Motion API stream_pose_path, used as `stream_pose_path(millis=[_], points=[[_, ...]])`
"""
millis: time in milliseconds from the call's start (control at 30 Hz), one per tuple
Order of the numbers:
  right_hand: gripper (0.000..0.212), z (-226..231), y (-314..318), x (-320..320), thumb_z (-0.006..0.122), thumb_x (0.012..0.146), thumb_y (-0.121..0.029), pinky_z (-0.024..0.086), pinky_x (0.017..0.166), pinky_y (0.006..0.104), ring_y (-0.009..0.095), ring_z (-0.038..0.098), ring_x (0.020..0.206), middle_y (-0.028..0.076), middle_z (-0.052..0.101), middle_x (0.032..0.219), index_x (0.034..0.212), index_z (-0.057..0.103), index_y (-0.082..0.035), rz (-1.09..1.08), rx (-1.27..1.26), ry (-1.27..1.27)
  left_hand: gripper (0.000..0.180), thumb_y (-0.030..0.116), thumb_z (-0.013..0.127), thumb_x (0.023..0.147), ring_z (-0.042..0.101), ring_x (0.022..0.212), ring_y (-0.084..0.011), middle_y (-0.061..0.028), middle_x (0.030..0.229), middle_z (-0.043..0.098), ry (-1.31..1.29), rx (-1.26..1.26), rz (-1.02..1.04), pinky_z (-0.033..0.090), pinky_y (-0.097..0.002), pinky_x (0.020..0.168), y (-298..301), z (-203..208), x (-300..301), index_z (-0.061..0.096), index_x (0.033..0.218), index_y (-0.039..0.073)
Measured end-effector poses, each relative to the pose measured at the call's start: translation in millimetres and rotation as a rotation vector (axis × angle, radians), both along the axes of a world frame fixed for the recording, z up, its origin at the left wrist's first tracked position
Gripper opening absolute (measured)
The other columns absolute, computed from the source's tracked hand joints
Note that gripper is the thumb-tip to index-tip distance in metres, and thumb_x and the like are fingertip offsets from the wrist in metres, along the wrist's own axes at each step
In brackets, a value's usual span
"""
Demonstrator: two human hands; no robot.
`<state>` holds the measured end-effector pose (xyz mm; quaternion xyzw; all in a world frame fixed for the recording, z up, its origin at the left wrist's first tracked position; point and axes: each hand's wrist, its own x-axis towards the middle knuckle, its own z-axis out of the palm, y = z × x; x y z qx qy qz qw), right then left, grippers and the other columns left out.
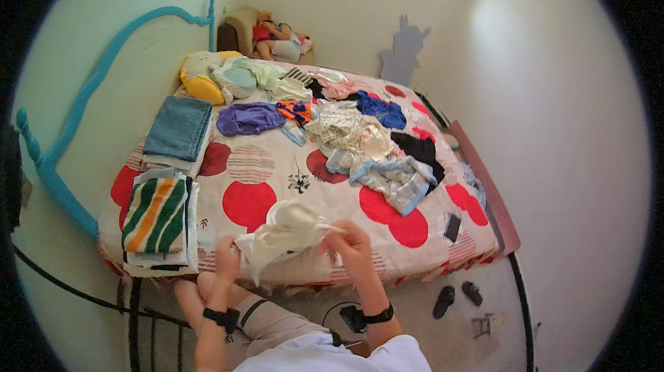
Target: Folding clothes and placing them in a pile on a bed.
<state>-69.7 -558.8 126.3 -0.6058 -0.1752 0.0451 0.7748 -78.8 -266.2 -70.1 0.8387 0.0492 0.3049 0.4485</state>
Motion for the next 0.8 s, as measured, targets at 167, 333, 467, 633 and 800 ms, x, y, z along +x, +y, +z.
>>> stream_pose_path(millis=[167,333,467,633,800], points=[[0.009,18.4,-29.8,33.3,0.065,0.098,-0.015,0.027,0.038,0.0206,0.004,0.041,0.041,-0.002,0.056,0.058,0.097,0.066,-0.006,-0.446,-0.109,-0.2,0.016,0.013,0.054,0.097,0.061,0.087,-0.0432,-0.0257,0.091,0.061,-0.152,-0.046,0.049,0.046,-0.0443,0.075,23.4,87.7,3.0,0.058,0.101,-0.002],[0.016,40.3,-20.0,67.4,0.065,0.099,-0.023,0.029,0.04,0.0215,0.007,0.043,0.044,-0.005,0.051,0.06,0.088,0.061,-0.012,-0.372,0.3,0.061,0.014,0.013,0.051,0.101,0.062,0.073,-0.0407,-0.0237,0.079,0.06,-0.149,-0.07,-0.005,0.044,-0.042,0.063,44.3,163.6,17.0,0.056,0.103,0.0],[0.018,71.6,-13.1,113.3,0.063,0.1,-0.027,0.041,0.052,0.0259,0.009,0.052,0.054,-0.005,0.054,0.066,0.088,0.059,-0.014,-0.351,0.389,0.111,0.013,0.013,0.051,0.101,0.062,0.072,-0.0395,-0.0224,0.079,0.06,-0.247,0.016,-0.041,0.045,-0.0406,0.063,62.7,210.1,49.1,0.056,0.103,0.001],[0.014,145.0,3.3,132.3,0.061,0.101,-0.025,0.055,0.072,0.0321,0.012,0.064,0.073,-0.003,0.06,0.076,0.098,0.063,-0.012,-0.328,0.398,-0.206,0.015,0.016,0.055,0.101,0.06,0.067,-0.0265,-0.0181,0.077,0.06,-0.396,0.177,0.097,0.046,-0.0353,0.063,85.7,293.2,60.3,0.06,0.103,0.002],[0.013,132.9,-7.8,113.3,0.058,0.102,-0.018,0.051,0.078,0.029,0.009,0.059,0.085,0.001,0.061,0.093,0.098,0.062,-0.006,-0.364,0.247,-0.472,0.014,0.014,0.056,0.1,0.06,0.067,-0.0266,-0.0139,0.08,0.063,-0.446,0.14,0.233,0.047,-0.0337,0.063,89.5,297.5,19.0,0.064,0.104,0.003]])
